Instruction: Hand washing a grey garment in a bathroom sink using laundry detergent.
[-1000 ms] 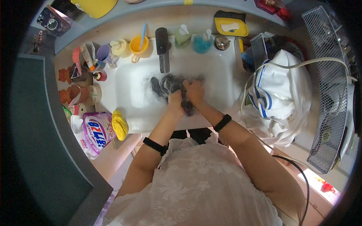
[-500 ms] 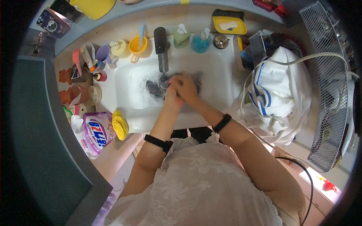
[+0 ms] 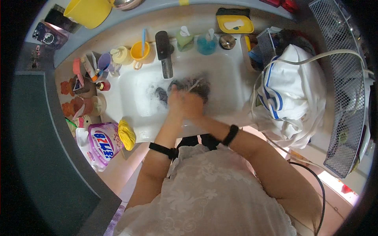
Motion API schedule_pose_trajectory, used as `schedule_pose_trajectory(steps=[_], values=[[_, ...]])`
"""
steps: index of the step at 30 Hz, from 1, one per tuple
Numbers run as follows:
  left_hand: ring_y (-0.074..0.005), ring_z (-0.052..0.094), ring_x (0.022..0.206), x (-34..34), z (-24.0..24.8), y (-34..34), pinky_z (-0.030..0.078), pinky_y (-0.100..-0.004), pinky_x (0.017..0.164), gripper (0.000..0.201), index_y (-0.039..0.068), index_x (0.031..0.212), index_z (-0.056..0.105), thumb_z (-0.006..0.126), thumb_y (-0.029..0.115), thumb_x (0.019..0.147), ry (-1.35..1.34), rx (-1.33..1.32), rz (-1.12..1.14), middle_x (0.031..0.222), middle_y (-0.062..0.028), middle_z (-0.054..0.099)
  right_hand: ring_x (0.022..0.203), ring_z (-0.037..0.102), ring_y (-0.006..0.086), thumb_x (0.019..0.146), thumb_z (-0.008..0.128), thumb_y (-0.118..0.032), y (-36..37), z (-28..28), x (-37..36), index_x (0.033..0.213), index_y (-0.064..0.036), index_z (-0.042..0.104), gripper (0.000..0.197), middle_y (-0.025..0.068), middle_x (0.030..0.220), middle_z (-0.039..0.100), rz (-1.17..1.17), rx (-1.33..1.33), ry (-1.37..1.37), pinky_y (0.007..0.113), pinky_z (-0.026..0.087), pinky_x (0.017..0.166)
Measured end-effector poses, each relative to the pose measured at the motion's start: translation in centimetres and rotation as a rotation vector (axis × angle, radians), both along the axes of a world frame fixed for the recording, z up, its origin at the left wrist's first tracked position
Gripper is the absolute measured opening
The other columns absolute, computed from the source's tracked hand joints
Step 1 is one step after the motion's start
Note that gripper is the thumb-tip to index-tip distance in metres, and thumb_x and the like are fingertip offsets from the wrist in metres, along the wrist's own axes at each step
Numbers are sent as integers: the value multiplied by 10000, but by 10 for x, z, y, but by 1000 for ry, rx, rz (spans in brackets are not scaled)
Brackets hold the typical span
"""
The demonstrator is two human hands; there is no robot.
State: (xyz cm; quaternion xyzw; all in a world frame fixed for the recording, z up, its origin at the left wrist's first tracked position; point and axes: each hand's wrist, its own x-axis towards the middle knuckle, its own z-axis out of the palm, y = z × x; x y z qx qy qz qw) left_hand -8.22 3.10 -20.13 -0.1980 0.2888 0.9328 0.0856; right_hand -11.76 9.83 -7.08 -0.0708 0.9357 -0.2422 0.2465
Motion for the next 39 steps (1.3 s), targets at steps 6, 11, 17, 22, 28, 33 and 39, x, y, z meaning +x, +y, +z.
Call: schedule_pose_trajectory(steps=[6, 11, 17, 22, 28, 33, 39], values=[[-247, 569, 871, -33, 47, 39, 454, -388, 789, 286, 77, 973, 579, 477, 327, 879, -367, 13, 236, 941, -84, 606, 788, 607, 361, 882, 417, -403, 33, -60, -21, 893, -100, 655, 386, 137, 869, 644, -108, -320, 191, 453, 470, 725], [-250, 590, 804, -14, 16, 24, 459, -413, 756, 338, 27, 1021, 569, 526, 318, 855, -322, -129, 206, 890, -108, 613, 935, 591, 329, 875, 394, -454, 36, -76, -35, 977, -117, 647, 434, 168, 988, 624, -132, -183, 27, 465, 454, 776], [-350, 551, 990, -22, 84, 58, 423, -380, 863, 472, -15, 1176, 476, 587, 250, 801, -312, -1515, -553, 1036, -218, 580, 1017, 530, 355, 908, 401, -381, 97, -141, -80, 1083, -28, 561, 425, 207, 1035, 585, 12, -551, -407, 422, 411, 859], [-291, 530, 1027, 2, 76, 67, 421, -390, 876, 455, -31, 1095, 496, 588, 304, 801, -59, -1041, -334, 1096, -170, 554, 990, 535, 359, 794, 529, -201, 88, -87, -63, 1023, -16, 580, 299, 205, 1045, 578, -95, -347, -25, 437, 409, 862], [-230, 561, 930, -22, 59, 5, 437, -378, 885, 422, -9, 1002, 527, 493, 393, 876, -209, 374, -29, 987, -127, 578, 888, 566, 291, 664, 606, -122, 68, -10, 10, 858, -94, 588, 196, 118, 940, 597, 351, -537, 211, 398, 449, 748], [-238, 544, 982, -26, 34, 23, 454, -381, 879, 413, 38, 1096, 504, 527, 374, 856, -18, 281, 21, 1071, -113, 564, 702, 599, 311, 689, 639, -229, 59, 0, 3, 698, -115, 606, 119, 105, 717, 615, 150, -548, 160, 390, 464, 668], [-298, 550, 988, -40, 53, 12, 443, -444, 882, 388, 59, 1123, 507, 362, 352, 915, -114, 264, 42, 1067, -133, 572, 718, 616, 344, 757, 584, -330, 36, -14, -17, 776, -90, 663, 253, 146, 749, 640, -194, -392, 140, 406, 482, 678]])
